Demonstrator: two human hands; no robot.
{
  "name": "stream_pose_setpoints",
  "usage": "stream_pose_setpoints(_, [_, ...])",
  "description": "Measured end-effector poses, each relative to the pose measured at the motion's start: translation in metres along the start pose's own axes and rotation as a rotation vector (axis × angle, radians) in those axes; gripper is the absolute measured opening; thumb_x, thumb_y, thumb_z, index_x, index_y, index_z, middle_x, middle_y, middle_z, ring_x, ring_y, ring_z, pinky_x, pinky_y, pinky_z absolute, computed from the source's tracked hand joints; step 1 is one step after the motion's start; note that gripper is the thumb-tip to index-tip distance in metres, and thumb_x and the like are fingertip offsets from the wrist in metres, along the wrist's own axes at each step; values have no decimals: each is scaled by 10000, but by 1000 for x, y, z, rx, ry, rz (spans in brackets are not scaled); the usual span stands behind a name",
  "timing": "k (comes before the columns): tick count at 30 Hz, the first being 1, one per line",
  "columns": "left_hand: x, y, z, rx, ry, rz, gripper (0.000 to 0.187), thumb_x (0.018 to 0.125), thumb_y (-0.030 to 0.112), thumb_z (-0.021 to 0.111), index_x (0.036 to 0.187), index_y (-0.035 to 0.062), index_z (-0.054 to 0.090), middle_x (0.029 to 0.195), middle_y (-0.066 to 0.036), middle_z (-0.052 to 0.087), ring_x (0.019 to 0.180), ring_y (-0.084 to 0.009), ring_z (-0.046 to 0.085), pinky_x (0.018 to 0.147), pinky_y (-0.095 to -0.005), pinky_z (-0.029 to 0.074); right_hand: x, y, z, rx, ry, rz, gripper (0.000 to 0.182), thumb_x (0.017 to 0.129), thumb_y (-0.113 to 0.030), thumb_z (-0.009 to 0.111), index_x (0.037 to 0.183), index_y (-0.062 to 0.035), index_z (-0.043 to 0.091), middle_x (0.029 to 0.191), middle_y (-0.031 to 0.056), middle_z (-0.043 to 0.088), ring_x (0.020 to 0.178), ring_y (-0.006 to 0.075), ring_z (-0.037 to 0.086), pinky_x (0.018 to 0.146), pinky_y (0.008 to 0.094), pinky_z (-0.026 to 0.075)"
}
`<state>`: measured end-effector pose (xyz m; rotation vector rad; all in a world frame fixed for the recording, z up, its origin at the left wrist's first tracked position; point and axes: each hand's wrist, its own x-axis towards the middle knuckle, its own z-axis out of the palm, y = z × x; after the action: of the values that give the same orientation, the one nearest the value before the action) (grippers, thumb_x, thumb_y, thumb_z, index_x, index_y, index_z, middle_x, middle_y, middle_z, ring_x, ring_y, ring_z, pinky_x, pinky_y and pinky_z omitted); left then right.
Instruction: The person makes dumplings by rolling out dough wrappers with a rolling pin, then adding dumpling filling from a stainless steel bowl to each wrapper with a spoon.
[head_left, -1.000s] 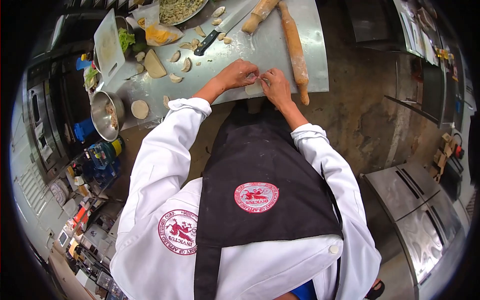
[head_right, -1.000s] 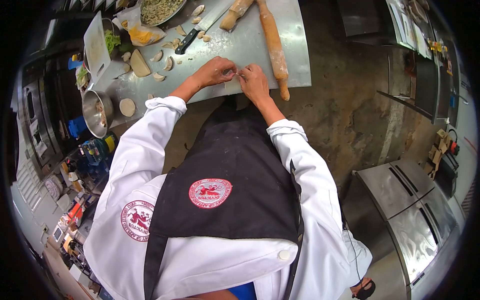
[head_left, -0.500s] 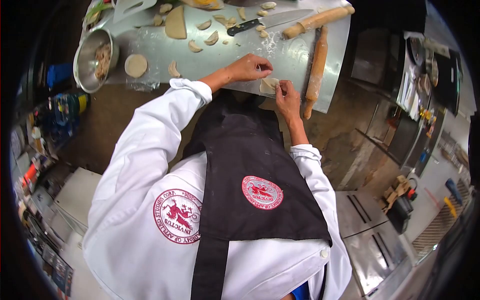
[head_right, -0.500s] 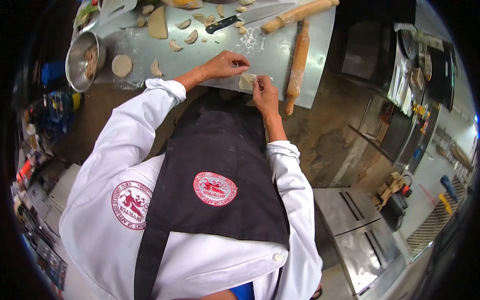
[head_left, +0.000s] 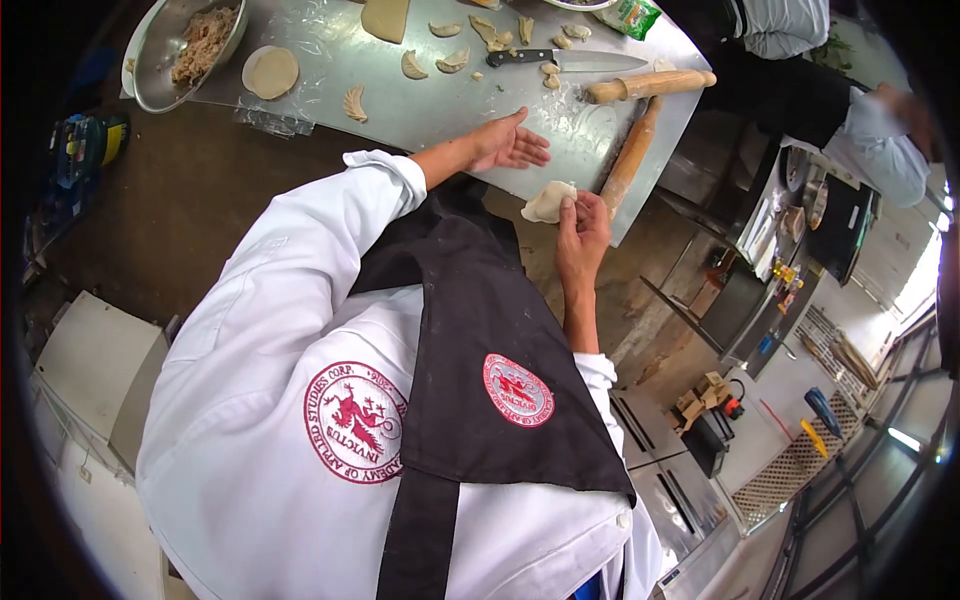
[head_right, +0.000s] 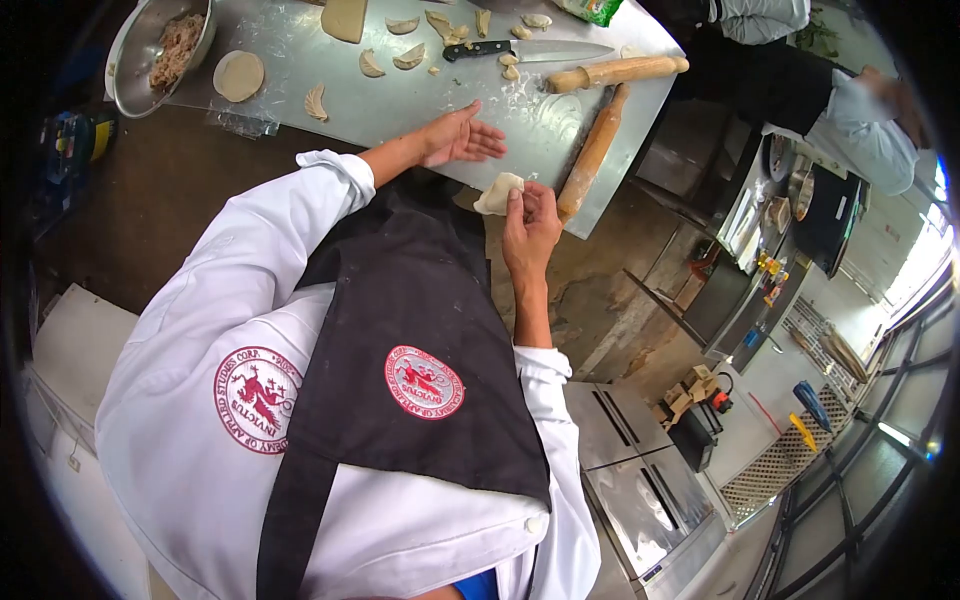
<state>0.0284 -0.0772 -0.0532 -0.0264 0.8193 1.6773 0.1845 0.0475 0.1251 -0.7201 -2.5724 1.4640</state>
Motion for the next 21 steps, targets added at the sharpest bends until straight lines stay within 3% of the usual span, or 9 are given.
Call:
stream_pose_setpoints(2, [-5,-7,11,-488,-307,-149,987,995,787,245,1432,-51,531,1406,-201,620,1302,-310,606,1145,-428,419,-4,-41,-5,423,-25,157,214,1034,-123,637,1184,13,567,985,120,741,857,129,705,680,279,591])
stream_pose_setpoints(3, [-15,-2,24,-487,-314,-140,987,995,787,245,1432,-51,531,1406,-201,620,1302,-310,606,1145,-428,419,-4,-59,-11,501,-63,162,235,1042,-136,630,1215,2,551,1042,120,725,900,139,703,676,289,614])
stream_pose_setpoints(5, [-49,18,62,-731,-548,-218,1102,923,867,297,1481,-67,470,1478,-238,546,1357,-338,556,1164,-454,401,-1,-90,-18,529,-85,126,231,1043,-139,628,1207,6,554,1025,116,726,885,140,704,671,290,614])
stream_pose_setpoints(8, [-93,40,90,-858,-630,-175,1160,887,903,312,1485,-81,451,1493,-243,528,1371,-354,537,1170,-470,394,7,-106,-25,513,-117,88,255,1035,-132,640,1219,26,562,984,108,735,833,131,703,662,279,604])
stream_pose_setpoints(10, [-119,53,105,-834,-600,-141,1167,891,897,314,1493,-97,425,1504,-249,511,1391,-364,513,1178,-473,387,15,-113,-22,178,-176,121,289,1020,-117,657,1245,43,572,963,107,743,816,122,703,649,263,587])
stream_pose_setpoints(13, [-148,57,123,-845,-545,-26,1160,899,890,311,1504,-94,405,1528,-244,483,1394,-365,508,1180,-480,383,12,-120,-22,230,-240,97,299,996,-88,677,1252,45,595,962,109,748,843,113,705,666,253,571])
stream_pose_setpoints(15, [-159,53,134,-762,-358,53,1189,889,903,281,1532,-94,359,1536,-225,473,1404,-363,496,1198,-482,369,9,-121,-26,237,-278,54,294,988,-70,678,1249,43,602,965,108,747,852,113,707,683,253,569])
stream_pose_setpoints(21, [-176,23,164,-885,-540,233,1062,957,816,326,1543,-69,353,1549,-220,457,1413,-360,487,1209,-498,345,-8,-124,-41,169,-355,-144,383,918,25,683,1292,0,603,1011,125,735,834,106,703,730,264,552])
